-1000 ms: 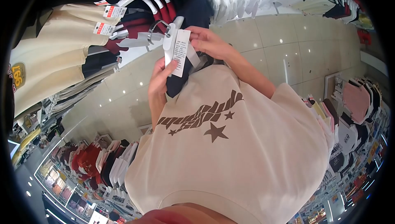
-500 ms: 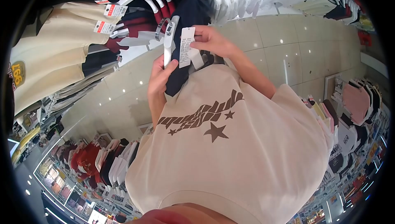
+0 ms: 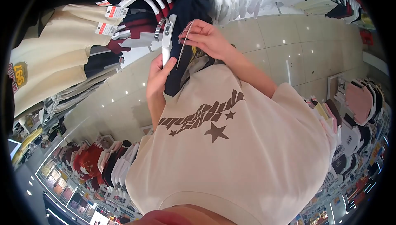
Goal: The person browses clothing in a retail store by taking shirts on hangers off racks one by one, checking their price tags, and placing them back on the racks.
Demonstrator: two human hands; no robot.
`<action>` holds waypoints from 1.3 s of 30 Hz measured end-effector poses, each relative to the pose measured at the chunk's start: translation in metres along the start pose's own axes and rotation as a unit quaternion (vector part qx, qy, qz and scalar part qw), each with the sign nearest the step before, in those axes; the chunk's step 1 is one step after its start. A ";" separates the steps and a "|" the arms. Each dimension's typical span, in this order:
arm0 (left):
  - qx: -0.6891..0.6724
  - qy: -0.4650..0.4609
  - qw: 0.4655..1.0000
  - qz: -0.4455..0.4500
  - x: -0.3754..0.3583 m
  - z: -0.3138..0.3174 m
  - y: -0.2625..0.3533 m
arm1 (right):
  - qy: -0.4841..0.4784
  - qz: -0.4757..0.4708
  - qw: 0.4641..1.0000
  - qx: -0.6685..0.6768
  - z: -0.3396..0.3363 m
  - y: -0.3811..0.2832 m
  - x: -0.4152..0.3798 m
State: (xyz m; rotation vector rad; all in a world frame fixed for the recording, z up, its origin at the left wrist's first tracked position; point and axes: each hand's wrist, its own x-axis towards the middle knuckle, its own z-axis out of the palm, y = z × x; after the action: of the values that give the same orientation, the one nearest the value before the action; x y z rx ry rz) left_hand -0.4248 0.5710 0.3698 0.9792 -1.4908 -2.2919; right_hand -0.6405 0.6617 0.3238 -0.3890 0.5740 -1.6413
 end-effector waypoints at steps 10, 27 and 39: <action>0.038 -0.012 0.999 -0.001 -0.004 0.001 0.007 | 0.050 -0.108 0.938 -0.327 -0.009 0.001 0.008; 0.090 -0.001 0.996 0.016 0.004 -0.003 -0.001 | -0.006 -0.067 0.970 -0.233 0.014 0.005 0.001; 0.073 0.037 0.996 0.025 0.000 0.000 0.000 | 0.030 -0.152 0.878 -0.454 0.002 0.014 0.007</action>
State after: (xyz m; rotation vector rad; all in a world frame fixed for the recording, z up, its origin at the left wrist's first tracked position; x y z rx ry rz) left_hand -0.4250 0.5715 0.3699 1.0403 -1.6524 -2.1127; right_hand -0.6292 0.6532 0.3165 -1.1638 1.3875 -1.5891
